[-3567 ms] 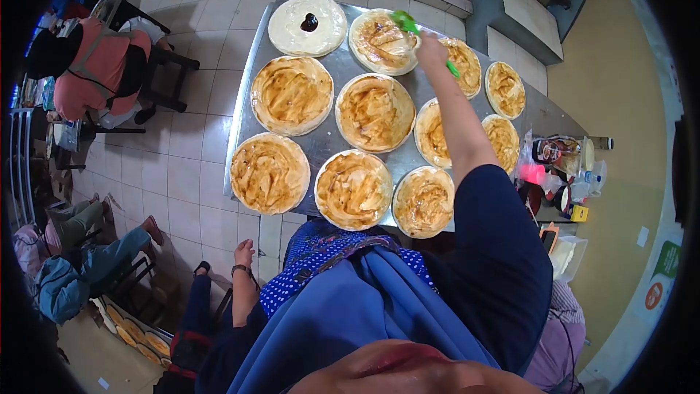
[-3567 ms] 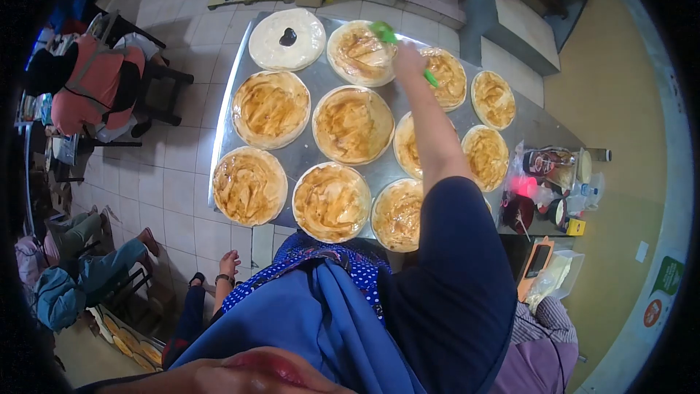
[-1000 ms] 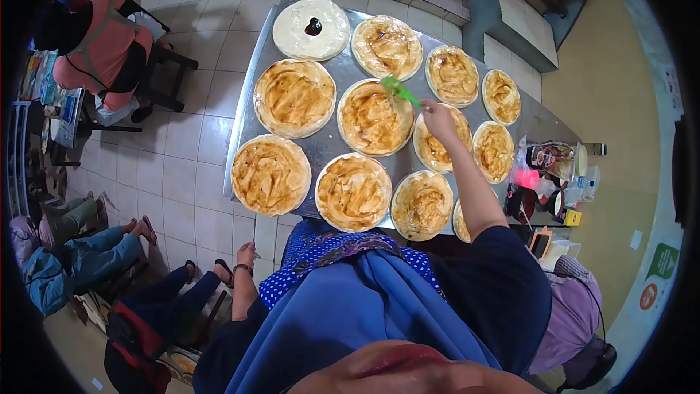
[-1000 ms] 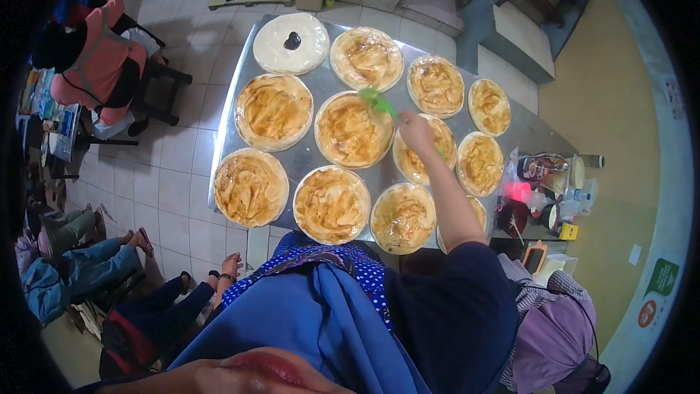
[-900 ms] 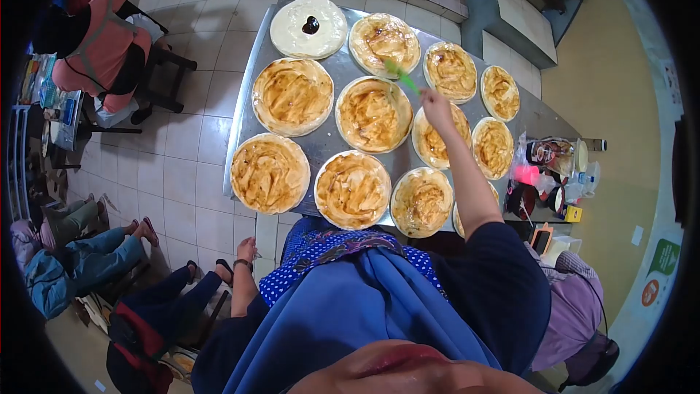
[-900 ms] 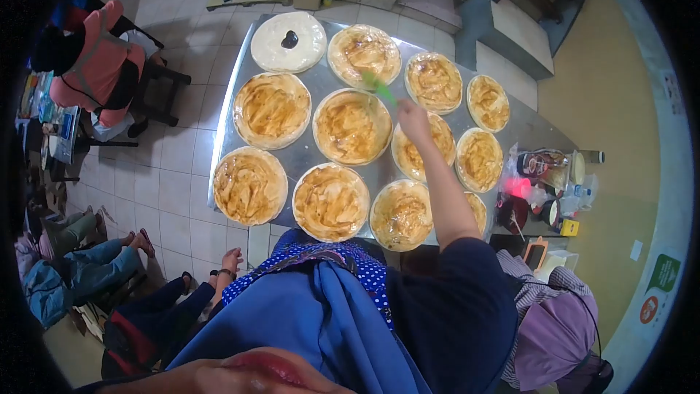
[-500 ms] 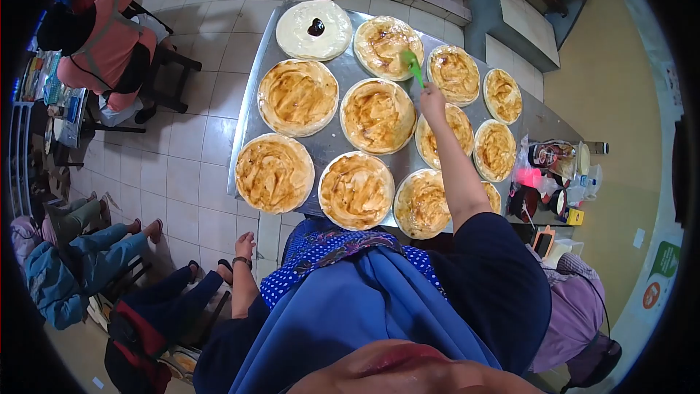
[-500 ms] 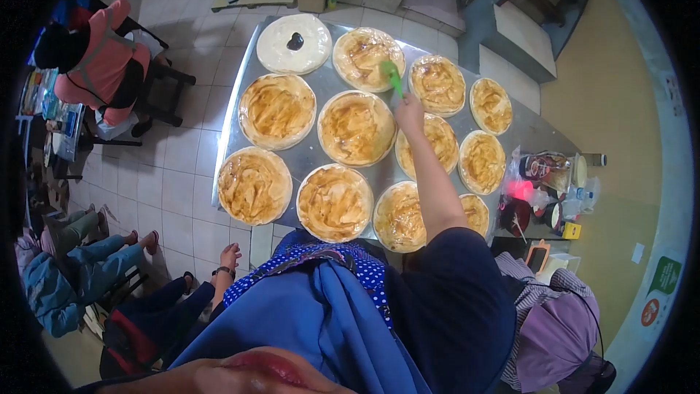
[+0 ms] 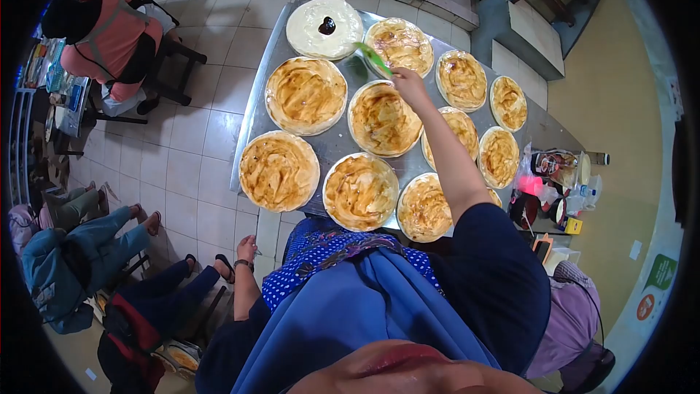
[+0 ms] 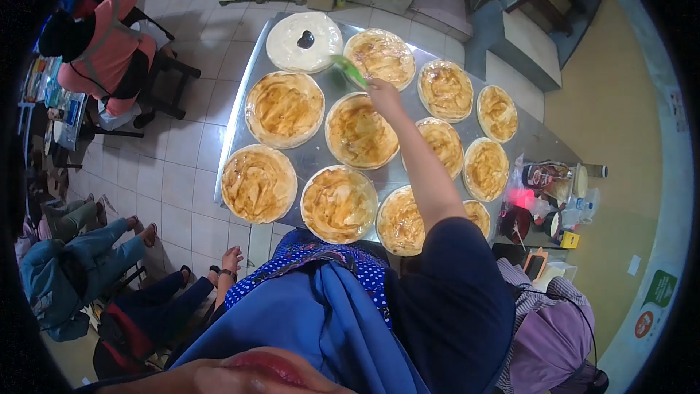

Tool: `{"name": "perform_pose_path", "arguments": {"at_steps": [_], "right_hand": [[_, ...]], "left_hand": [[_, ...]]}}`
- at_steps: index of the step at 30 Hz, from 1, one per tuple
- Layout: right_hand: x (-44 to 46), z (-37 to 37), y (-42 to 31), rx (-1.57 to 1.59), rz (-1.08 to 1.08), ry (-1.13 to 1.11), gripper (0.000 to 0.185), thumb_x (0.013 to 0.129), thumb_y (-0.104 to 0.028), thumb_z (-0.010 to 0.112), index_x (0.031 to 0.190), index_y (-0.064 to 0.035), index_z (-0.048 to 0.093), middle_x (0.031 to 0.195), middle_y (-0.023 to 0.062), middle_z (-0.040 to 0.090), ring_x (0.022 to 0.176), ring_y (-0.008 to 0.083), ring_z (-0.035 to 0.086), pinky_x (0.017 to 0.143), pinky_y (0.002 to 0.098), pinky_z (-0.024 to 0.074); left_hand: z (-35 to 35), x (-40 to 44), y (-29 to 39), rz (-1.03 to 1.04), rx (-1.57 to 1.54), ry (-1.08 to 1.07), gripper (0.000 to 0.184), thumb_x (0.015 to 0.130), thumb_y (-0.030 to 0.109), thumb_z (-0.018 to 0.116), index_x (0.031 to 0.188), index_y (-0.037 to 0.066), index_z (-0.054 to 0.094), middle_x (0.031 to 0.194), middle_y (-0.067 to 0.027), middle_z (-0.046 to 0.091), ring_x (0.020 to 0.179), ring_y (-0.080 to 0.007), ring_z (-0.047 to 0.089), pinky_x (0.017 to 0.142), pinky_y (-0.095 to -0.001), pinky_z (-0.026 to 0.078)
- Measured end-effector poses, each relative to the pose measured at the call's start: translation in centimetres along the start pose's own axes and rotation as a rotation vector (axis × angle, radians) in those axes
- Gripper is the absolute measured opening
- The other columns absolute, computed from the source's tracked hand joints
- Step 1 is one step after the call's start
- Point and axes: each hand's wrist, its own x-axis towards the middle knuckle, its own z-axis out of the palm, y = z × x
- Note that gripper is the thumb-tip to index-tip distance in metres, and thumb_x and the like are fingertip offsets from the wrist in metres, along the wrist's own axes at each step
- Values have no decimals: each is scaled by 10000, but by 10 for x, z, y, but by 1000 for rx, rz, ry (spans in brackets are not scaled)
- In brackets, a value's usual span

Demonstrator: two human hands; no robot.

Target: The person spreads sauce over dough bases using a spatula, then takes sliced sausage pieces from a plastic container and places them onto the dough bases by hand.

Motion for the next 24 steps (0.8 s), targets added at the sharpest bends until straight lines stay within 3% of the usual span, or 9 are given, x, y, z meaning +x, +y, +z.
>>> {"name": "perform_pose_path", "arguments": {"at_steps": [2, 5, 11, 14, 16, 17, 20, 22, 24], "right_hand": [[-20, -28, -12, 98, 183, 85, 305, 815, -204, 561, 1074, -56, 624, 967, 205, 648, 910, 355, 617, 790, 387, 471], [-24, -13, 67, -112, -68, 374, 297, 846, -148, 546, 1112, -25, 595, 805, 161, 646, 644, 208, 587, 594, 341, 457], [-25, 37, 1, 245, -21, -73, 275, 854, -156, 544, 1080, -11, 605, 636, 30, 537, 484, 111, 456, 453, 273, 378], [54, 78, -20, 214, -92, 50, 276, 856, -157, 535, 1088, -25, 607, 635, 32, 529, 501, 103, 455, 461, 260, 382], [44, 75, -91, 76, -17, -35, 342, 840, -205, 503, 1122, -31, 584, 957, 219, 638, 883, 325, 629, 763, 400, 485], [43, 95, -95, 77, -19, -42, 342, 840, -205, 503, 1122, -31, 584, 957, 219, 638, 883, 325, 629, 763, 400, 485], [44, 127, -105, -126, -254, -58, 318, 838, -190, 505, 1102, -38, 593, 893, 182, 647, 714, 275, 635, 605, 381, 498], [34, 118, -130, 422, 164, -445, 294, 843, -188, 543, 1106, -69, 591, 656, 30, 528, 515, 110, 470, 426, 256, 373], [64, 110, -128, 417, 98, -216, 249, 866, -168, 521, 1088, -74, 583, 638, 12, 510, 441, 95, 414, 370, 249, 326]], "left_hand": [[0, -5, 2, -1, -14, 5, 365, 836, 311, 623, 1108, 70, 596, 839, -3, 604, 651, -91, 546, 447, -222, 361], [-2, -6, 0, -18, -5, 19, 370, 834, 317, 628, 1111, 73, 595, 856, -2, 605, 660, -93, 550, 446, -224, 361], [2, -10, -2, -63, 19, 23, 374, 832, 320, 636, 1112, 75, 596, 891, -12, 608, 657, -96, 551, 455, -226, 368], [1, -11, -2, -31, -43, 26, 372, 834, 308, 636, 1110, 60, 594, 888, -20, 608, 651, -100, 547, 499, -221, 395], [-3, -8, -10, -10, -96, 37, 372, 835, 301, 636, 1108, 50, 593, 884, -23, 607, 648, -103, 545, 526, -218, 408], [-5, -3, -19, 4, -96, 39, 372, 837, 295, 636, 1106, 41, 592, 880, -25, 606, 649, -104, 542, 548, -217, 415], [-12, -3, -35, -21, -115, 52, 383, 836, 292, 637, 1111, 31, 588, 891, -30, 607, 655, -106, 543, 559, -219, 418], [-15, -7, -41, -60, -139, 63, 393, 834, 296, 639, 1117, 29, 584, 904, -35, 610, 661, -107, 546, 548, -222, 414], [-19, -13, -46, -87, -125, 79, 421, 825, 312, 645, 1135, 35, 577, 935, -40, 616, 676, -107, 558, 510, -227, 397]]}}
